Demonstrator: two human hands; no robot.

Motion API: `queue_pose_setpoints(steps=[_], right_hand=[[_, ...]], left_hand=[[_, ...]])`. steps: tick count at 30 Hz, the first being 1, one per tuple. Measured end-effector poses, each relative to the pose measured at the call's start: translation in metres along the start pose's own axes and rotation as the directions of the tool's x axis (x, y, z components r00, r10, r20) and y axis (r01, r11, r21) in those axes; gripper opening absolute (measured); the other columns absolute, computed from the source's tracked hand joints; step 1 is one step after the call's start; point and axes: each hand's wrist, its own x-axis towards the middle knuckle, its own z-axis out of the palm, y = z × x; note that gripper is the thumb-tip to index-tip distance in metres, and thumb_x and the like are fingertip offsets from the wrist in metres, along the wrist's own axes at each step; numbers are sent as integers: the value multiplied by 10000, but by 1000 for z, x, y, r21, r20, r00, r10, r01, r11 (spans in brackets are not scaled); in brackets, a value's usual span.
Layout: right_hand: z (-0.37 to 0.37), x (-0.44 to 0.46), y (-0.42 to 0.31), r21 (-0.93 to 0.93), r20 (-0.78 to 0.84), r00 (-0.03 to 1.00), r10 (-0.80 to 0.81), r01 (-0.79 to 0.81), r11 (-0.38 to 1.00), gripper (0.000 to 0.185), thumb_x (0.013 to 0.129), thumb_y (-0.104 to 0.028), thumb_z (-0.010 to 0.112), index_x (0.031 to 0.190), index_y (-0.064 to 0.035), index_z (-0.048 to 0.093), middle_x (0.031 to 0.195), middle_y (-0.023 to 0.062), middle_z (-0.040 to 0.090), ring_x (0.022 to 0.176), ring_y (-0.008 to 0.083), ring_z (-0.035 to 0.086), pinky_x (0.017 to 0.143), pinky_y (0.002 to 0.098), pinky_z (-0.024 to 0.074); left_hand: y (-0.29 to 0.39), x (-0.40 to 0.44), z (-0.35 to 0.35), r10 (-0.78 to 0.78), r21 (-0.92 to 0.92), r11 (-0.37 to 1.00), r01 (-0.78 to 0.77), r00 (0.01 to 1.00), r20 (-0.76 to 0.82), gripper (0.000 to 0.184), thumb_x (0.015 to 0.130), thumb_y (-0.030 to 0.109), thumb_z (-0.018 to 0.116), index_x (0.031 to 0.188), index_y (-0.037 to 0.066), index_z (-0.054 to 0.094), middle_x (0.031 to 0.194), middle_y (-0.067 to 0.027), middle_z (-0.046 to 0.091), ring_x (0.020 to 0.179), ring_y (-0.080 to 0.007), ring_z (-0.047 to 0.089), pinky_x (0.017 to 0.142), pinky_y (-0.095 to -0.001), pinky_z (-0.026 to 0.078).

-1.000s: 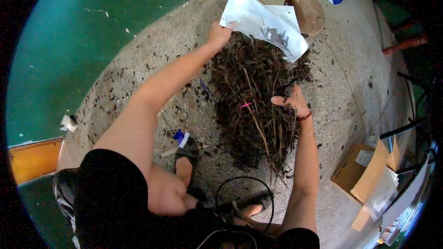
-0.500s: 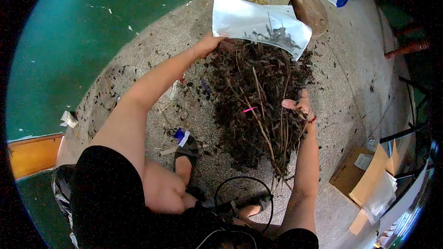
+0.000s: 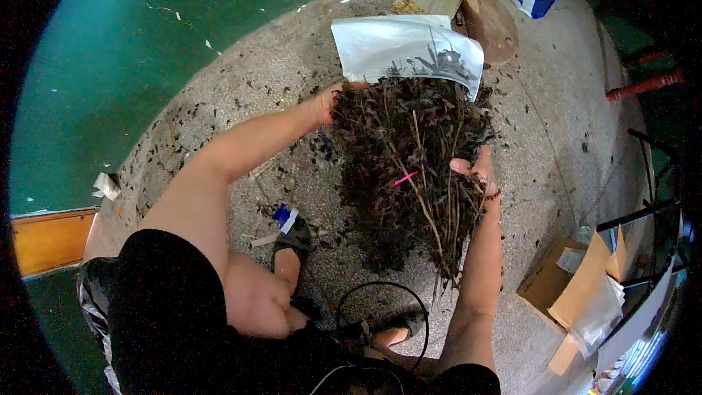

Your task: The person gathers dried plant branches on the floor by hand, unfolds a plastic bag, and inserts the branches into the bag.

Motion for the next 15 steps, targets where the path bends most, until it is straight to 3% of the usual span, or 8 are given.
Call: queue_pose_setpoints(steps=[3,5,7,9,10,11,13,15], right_hand=[[7,-7,-78,103,85,918,388,-396,913,659,582,-140,789,1120,17,442,1058,81,543,936,187,526,868,327,395],[16,-6,-88,84,69,987,142,-147,986,677,576,-164,796,1128,11,445,1041,66,556,935,177,528,873,327,397],[25,-2,-95,74,144,980,140,-152,986,743,558,-203,808,1147,31,420,1034,80,563,942,182,528,880,326,396],[36,-2,-107,-327,238,969,60,22,945,978,568,-453,763,1253,65,295,1198,196,465,1094,266,464,936,375,352],[50,-1,-89,-544,41,991,127,-84,835,1027,557,-473,749,1248,111,262,1197,243,438,1121,313,433,936,410,338],[63,-4,-93,-547,43,990,131,-86,833,1027,557,-473,749,1248,111,262,1197,243,438,1121,313,433,936,410,338],[90,-13,-103,-771,-187,982,13,-155,618,1055,507,-434,758,1256,86,228,1227,277,376,1135,384,385,952,447,298],[103,-15,-100,-743,-188,982,-1,-141,654,1031,522,-370,745,1272,82,200,1273,285,297,1187,398,291,961,487,243]], left_hand=[[-9,3,17,8,26,1000,-8,1000,-15,328,872,200,399,1119,18,512,1042,-131,591,893,-227,603,782,-392,497],[-10,8,23,-42,16,999,42,999,18,354,872,228,385,1106,-6,511,1026,-134,595,887,-237,602,791,-397,492],[-17,4,45,12,-31,999,-14,997,-70,362,874,232,375,1082,-29,516,1006,-151,597,869,-247,602,792,-397,487],[-23,9,45,6,-23,1000,-8,995,-95,361,875,228,368,1074,-33,518,1004,-158,596,871,-253,599,798,-402,482],[-27,12,43,1,-14,1000,-3,993,-119,360,876,224,361,1066,-37,521,1001,-164,595,873,-259,596,803,-406,476],[-31,15,40,-3,-4,1000,3,990,-144,359,877,220,354,1058,-40,523,998,-170,594,876,-265,593,809,-411,471],[-35,27,31,5,-6,1000,-6,970,-243,359,879,213,342,1057,-41,525,1002,-175,591,886,-272,588,817,-415,464],[-34,31,23,14,-5,1000,-17,941,-339,360,880,205,331,1056,-41,527,1007,-180,588,897,-279,584,824,-419,458]])
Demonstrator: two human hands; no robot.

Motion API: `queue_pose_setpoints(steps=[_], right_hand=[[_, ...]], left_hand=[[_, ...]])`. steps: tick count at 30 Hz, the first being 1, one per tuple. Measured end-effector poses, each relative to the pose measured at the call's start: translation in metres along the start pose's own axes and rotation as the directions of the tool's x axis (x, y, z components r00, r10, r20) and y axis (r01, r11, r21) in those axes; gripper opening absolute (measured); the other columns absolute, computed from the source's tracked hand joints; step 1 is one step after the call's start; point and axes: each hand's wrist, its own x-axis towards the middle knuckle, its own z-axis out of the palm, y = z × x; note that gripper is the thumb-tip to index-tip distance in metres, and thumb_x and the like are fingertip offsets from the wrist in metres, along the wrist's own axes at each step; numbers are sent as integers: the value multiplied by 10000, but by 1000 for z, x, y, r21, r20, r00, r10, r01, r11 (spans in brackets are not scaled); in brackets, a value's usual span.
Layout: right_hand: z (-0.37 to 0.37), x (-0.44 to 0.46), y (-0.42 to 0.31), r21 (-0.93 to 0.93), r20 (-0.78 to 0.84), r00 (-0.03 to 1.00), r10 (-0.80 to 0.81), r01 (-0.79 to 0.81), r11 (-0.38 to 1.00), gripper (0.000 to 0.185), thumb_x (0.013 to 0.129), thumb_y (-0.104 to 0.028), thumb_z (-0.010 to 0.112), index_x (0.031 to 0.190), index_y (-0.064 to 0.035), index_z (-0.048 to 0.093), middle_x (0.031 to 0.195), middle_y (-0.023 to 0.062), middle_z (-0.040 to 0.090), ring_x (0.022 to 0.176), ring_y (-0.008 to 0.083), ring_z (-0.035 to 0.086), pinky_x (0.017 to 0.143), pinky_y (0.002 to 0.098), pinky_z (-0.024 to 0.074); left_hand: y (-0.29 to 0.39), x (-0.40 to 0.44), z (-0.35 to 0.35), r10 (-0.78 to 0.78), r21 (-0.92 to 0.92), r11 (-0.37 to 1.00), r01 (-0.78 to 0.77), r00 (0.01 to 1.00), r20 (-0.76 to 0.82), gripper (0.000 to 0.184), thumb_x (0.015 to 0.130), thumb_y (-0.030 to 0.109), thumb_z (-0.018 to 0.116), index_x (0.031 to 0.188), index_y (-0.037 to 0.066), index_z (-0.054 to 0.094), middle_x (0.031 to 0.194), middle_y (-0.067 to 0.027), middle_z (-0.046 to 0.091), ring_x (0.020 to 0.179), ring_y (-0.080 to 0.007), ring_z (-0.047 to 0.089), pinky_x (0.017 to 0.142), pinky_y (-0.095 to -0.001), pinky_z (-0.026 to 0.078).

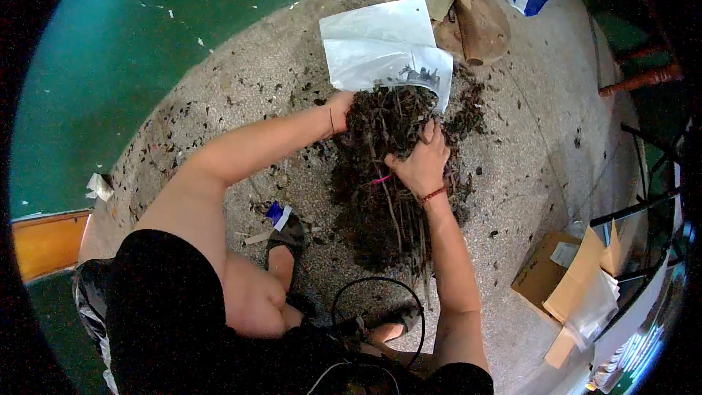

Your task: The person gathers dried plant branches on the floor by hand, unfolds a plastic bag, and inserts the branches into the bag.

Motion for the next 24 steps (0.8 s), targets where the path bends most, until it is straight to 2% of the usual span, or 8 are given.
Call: queue_pose_setpoints(steps=[2,4,5,7,10,14,16,24], right_hand=[[5,0,-2,-8,-71,994,-86,86,996,1031,523,-359,743,1283,67,194,1258,270,317,1180,381,299,957,491,248],[-7,7,5,78,24,997,-68,66,995,988,572,-382,711,1263,110,205,1283,271,294,1211,368,278,985,470,208],[-13,14,12,502,159,979,-128,31,864,983,572,-405,716,1254,101,222,1289,260,289,1212,363,279,984,470,209],[-14,17,14,816,255,938,-234,-79,573,978,571,-429,722,1244,91,239,1296,248,283,1213,358,280,983,470,210],[-12,11,-3,223,6,997,-82,79,972,1185,439,-604,735,1266,78,230,1245,283,324,1174,403,307,950,525,238],[-10,-12,-48,-101,-6,992,-128,127,987,1254,415,-671,693,1288,68,181,1298,321,233,1220,421,234,950,583,189],[16,-13,-50,-331,-31,984,-178,158,930,1219,416,-597,738,1301,36,189,1301,322,230,1213,418,246,944,579,207],[18,-4,-46,-281,29,996,-79,84,956,1182,427,-546,765,1313,-8,198,1303,272,270,1215,386,266,928,570,236]], left_hand=[[1,-1,-6,-64,-35,997,67,995,80,359,882,220,328,1014,-21,558,988,-145,603,842,-258,610,775,-430,490],[0,-3,-6,-71,-62,995,80,988,135,357,879,218,330,1010,-22,560,976,-147,605,836,-263,609,770,-434,489],[-1,-6,-2,-67,-77,994,79,987,144,356,878,217,331,1008,-22,560,970,-147,606,834,-266,609,767,-436,489],[-4,-12,8,-51,-93,994,63,990,132,353,875,215,334,1005,-22,561,958,-148,608,828,-271,609,762,-440,488],[-9,-9,19,-37,-96,994,44,996,79,350,872,212,338,999,-23,563,940,-150,611,820,-279,608,753,-445,487],[-21,26,-1,-50,-31,998,50,999,13,366,874,211,310,1027,2,569,1030,-151,592,871,-289,586,822,-412,456],[-25,16,17,4,63,998,18,944,-331,371,889,245,299,997,47,594,965,-112,620,816,-263,598,762,-427,475],[-35,88,-57,47,238,971,12,969,-243,373,872,324,379,964,41,603,910,-116,631,736,-256,606,684,-403,500]])
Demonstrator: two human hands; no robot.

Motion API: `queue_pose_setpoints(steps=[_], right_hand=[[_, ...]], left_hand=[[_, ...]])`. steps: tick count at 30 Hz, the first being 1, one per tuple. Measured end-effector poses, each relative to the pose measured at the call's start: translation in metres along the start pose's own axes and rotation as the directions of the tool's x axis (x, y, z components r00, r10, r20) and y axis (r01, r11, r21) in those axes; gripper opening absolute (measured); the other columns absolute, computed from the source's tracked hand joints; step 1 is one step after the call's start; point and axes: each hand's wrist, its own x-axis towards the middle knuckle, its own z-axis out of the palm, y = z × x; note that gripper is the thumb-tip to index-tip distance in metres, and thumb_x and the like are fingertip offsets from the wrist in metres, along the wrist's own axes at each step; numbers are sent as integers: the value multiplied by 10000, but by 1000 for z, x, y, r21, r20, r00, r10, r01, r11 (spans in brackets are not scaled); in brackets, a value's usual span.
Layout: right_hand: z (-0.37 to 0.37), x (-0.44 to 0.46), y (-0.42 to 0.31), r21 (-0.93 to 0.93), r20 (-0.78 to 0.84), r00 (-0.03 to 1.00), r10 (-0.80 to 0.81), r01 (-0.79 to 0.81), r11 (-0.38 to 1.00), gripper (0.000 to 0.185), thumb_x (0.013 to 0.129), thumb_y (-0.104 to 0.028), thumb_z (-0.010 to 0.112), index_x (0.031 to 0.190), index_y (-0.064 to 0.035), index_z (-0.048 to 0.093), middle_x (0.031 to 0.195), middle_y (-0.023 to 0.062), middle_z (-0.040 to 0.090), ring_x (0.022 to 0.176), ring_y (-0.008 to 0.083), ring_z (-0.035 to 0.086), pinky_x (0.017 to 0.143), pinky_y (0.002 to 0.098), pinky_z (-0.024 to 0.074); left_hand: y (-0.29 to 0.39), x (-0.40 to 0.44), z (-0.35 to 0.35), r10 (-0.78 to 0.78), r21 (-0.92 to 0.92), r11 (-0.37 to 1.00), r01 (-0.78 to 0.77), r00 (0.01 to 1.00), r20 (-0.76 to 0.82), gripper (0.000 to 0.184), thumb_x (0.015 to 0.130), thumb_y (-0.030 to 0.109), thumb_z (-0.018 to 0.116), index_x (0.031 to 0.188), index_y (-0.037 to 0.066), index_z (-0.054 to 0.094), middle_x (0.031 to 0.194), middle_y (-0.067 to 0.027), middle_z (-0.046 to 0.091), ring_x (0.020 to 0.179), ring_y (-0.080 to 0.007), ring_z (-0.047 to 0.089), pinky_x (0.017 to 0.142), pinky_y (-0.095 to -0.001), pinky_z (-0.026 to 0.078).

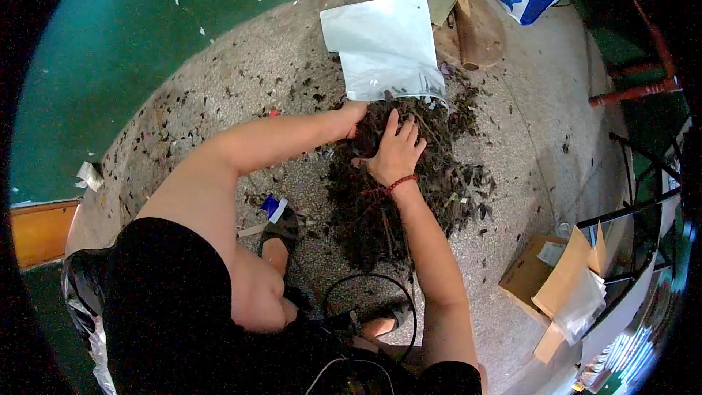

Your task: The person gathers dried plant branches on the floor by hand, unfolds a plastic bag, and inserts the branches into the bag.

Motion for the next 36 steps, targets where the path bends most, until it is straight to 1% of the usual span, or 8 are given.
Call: queue_pose_setpoints(steps=[4,7,10,13,15,20,27,36], right_hand=[[-29,0,26,192,142,985,-97,68,979,1201,452,-586,743,1323,-13,146,1303,261,257,1208,387,269,933,574,224],[-63,-8,66,203,20,983,-181,173,964,1142,478,-519,767,1329,-49,166,1300,243,270,1212,392,258,949,539,240],[-99,-12,88,509,-442,897,-20,269,818,475,563,-267,777,920,-34,567,941,151,567,884,302,536,769,394,419],[-125,-35,75,317,-766,643,-18,401,859,308,590,-176,775,594,-83,482,569,46,506,508,209,477,505,325,370],[-135,-43,69,74,-848,491,-200,484,872,371,560,-188,795,559,-128,429,531,12,459,468,184,447,469,304,331],[-154,-57,62,-1,-860,418,-292,572,820,372,578,-261,769,598,-125,423,510,-7,435,451,169,413,469,299,321],[-141,-57,74,0,-819,451,-353,617,787,291,702,-286,663,623,-92,461,561,27,473,495,188,460,499,303,356],[-137,-56,71,49,-821,488,-295,576,816,292,586,-181,739,573,-104,458,545,26,435,492,197,439,498,313,354]], left_hand=[[17,-50,-22,-69,128,991,49,985,157,428,817,291,492,1142,13,473,1162,-141,489,963,-294,512,751,-444,437],[46,-80,-42,-134,616,775,145,989,-64,467,760,359,592,1066,11,534,1042,-158,555,864,-292,552,692,-425,465],[102,-174,-6,147,963,269,12,988,-53,487,699,414,663,937,-4,594,834,-132,618,705,-237,584,640,-361,480],[115,-215,49,500,897,-13,-441,774,388,403,735,346,659,922,-5,594,783,-91,616,687,-163,574,638,-297,476],[95,-260,97,500,477,351,-806,592,632,234,782,213,621,920,27,585,835,-41,576,740,-99,523,648,-266,442],[69,-319,141,327,111,128,-986,148,933,308,701,92,692,975,29,567,883,-71,554,735,-134,526,613,-246,435],[53,-311,147,483,53,82,-995,86,871,98,751,79,656,830,41,613,723,-6,560,608,-55,509,506,-188,386],[46,-307,146,606,73,112,-991,127,785,117,747,90,664,710,41,564,699,12,564,599,-31,488,501,-175,369]])
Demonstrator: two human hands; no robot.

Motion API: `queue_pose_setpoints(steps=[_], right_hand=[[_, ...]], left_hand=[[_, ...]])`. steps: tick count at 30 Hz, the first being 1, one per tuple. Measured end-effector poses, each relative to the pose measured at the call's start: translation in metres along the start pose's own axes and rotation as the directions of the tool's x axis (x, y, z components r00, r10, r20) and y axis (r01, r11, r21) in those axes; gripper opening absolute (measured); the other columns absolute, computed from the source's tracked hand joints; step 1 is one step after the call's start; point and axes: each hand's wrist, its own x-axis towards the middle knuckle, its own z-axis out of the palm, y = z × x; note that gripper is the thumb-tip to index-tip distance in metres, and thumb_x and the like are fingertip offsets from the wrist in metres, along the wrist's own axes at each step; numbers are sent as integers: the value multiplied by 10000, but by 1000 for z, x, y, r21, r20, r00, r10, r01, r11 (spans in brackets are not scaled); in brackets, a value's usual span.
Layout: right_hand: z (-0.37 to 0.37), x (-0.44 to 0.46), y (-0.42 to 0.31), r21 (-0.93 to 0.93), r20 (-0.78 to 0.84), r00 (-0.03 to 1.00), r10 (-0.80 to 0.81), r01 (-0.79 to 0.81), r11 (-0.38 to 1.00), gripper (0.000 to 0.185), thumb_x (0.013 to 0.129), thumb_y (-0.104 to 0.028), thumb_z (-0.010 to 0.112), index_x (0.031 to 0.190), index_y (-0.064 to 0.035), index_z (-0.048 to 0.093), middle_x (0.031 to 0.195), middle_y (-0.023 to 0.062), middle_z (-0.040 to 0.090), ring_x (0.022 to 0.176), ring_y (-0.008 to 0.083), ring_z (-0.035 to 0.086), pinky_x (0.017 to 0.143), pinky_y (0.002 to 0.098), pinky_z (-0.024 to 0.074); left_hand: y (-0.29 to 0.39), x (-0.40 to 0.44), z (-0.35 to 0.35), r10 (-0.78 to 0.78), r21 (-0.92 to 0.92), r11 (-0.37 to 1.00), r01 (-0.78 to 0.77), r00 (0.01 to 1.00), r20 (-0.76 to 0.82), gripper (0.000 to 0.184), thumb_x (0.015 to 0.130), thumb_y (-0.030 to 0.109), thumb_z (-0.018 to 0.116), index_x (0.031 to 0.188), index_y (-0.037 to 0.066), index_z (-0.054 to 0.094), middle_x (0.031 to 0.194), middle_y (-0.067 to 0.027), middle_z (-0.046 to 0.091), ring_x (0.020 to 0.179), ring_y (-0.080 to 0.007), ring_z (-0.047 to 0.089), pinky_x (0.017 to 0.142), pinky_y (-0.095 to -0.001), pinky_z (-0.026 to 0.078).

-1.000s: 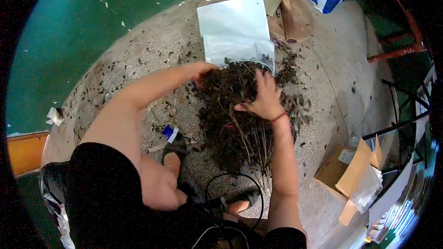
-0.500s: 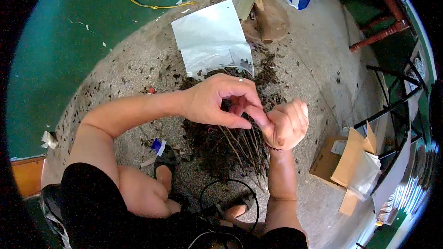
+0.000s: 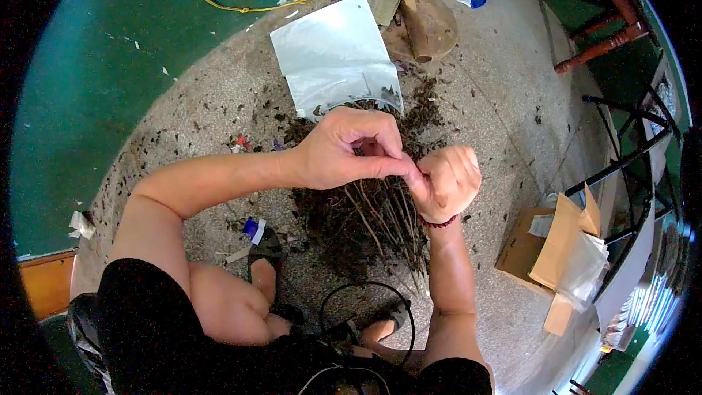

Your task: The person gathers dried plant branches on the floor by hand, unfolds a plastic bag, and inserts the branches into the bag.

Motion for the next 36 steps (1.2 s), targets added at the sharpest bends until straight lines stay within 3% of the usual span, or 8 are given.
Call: queue_pose_setpoints(steps=[8,10,12,15,19,23,30,36], right_hand=[[15,-34,66,-137,203,816,541,-524,841,534,721,-421,638,985,34,545,976,211,562,931,365,512,809,409,409],[23,-76,100,-301,248,770,588,-516,802,654,724,-493,592,1066,57,494,1056,248,515,1016,386,458,878,404,364],[25,-102,120,-456,280,717,639,-487,745,775,728,-564,546,1147,79,443,1137,286,467,1101,407,404,947,400,319],[29,-130,135,-432,359,350,865,-759,487,837,734,-605,494,1176,100,406,1168,304,434,1141,421,361,974,403,285],[36,-146,136,-415,439,388,811,-713,565,819,744,-603,482,1183,84,409,1190,282,432,1161,400,350,979,419,267],[49,-130,119,-331,452,572,684,-605,724,822,745,-620,465,1217,48,391,1229,258,408,1196,387,310,991,466,215],[106,-217,143,-137,753,281,594,-817,560,868,754,-596,469,1268,81,290,1274,253,363,1174,372,363,983,381,275],[87,-212,139,145,818,482,314,-700,699,585,870,-393,391,1273,27,331,1267,236,389,1160,318,409,970,348,299]], left_hand=[[-24,-6,-20,-235,197,948,250,967,-95,291,786,248,631,640,22,520,572,-26,543,509,-77,493,459,-231,394],[-31,-14,-24,-685,420,703,574,706,181,490,781,459,572,587,10,544,528,-57,550,488,-125,523,463,-272,415],[-45,-33,-22,-739,642,655,399,513,437,701,723,662,473,522,-4,564,520,-110,556,482,-191,552,469,-325,432],[-59,-61,-3,-870,697,440,567,74,488,802,645,731,485,577,-63,569,585,-121,584,541,-197,595,523,-301,494],[-85,-109,10,-888,611,164,774,-155,433,951,581,756,520,866,-152,534,831,-204,589,658,-236,614,578,-320,534],[-89,-133,9,-933,304,-97,948,-193,304,1186,608,712,545,1275,-140,57,1288,-288,245,1072,-343,465,683,-394,532],[-139,-154,27,-998,-93,24,995,29,49,923,618,590,660,1272,41,310,1278,-78,359,1087,-198,411,821,-363,404],[-152,-148,41,-909,-75,360,930,332,-251,740,663,431,702,1214,44,396,1196,-95,463,1110,-216,395,937,-356,311]])
